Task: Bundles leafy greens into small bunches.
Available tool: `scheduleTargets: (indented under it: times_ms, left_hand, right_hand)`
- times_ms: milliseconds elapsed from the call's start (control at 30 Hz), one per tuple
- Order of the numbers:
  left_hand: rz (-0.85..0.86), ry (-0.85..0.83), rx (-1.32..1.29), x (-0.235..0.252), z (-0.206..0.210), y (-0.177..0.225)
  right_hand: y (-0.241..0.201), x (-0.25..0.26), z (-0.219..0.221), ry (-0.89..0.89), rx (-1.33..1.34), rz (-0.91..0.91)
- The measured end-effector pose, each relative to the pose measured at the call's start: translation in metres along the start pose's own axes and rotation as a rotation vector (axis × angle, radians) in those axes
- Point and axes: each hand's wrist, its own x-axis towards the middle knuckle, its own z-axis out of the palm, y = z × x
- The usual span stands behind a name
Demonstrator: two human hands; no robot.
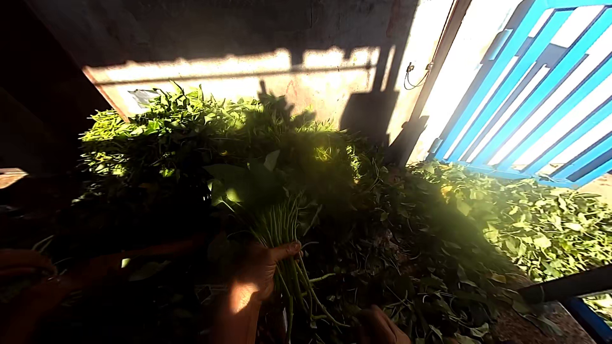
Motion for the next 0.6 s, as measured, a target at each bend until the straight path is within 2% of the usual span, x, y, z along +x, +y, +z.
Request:
scheduleTargets:
  times_ms: [33, 100, 167, 267, 333, 367, 400, 467, 500, 533, 600]
  left_hand:
    - [-0.032, -0.056, -0.015, -0.002, 0.004, -0.003]
    - [-0.074, -0.128, -0.048, -0.007, 0.012, -0.006]
    - [-0.082, -0.137, -0.035, -0.009, 0.017, -0.01]
    - [-0.057, -0.073, 0.008, -0.008, 0.019, -0.015]
    - [-0.02, 0.0, 0.023, -0.003, 0.018, -0.018]
    - [-0.006, 0.044, 0.037, 0.001, 0.016, -0.017]
    - [0.007, 0.082, 0.051, 0.003, 0.014, -0.015]
    - [0.033, 0.124, 0.076, 0.008, 0.011, -0.012]
    - [0.041, 0.132, 0.089, 0.008, 0.01, -0.011]
    - [0.039, 0.128, 0.107, 0.007, 0.011, -0.011]
    - [0.024, 0.106, 0.14, 0.004, 0.015, -0.014]
  right_hand:
    - [-0.012, 0.022, -0.001, 0.118, 0.028, -0.089]
    - [-0.03, 0.062, 0.005, 0.245, 0.009, -0.214]
    - [-0.031, 0.089, 0.019, 0.285, -0.084, -0.288]
    - [-0.027, 0.093, 0.035, 0.281, -0.23, -0.299]
    - [-0.029, 0.075, 0.032, 0.16, -0.262, -0.285]
    - [-0.032, 0.061, 0.027, 0.035, -0.27, -0.251]
    - [-0.033, 0.047, 0.02, -0.138, -0.285, -0.192]
    - [-0.03, 0.031, 0.002, -0.608, -0.305, -0.001]
    - [-0.027, 0.029, -0.003, -0.765, -0.307, 0.067]
    - [-0.023, 0.028, -0.006, -0.788, -0.286, 0.088]
    - [-0.02, 0.036, -0.006, -0.554, -0.144, 0.065]
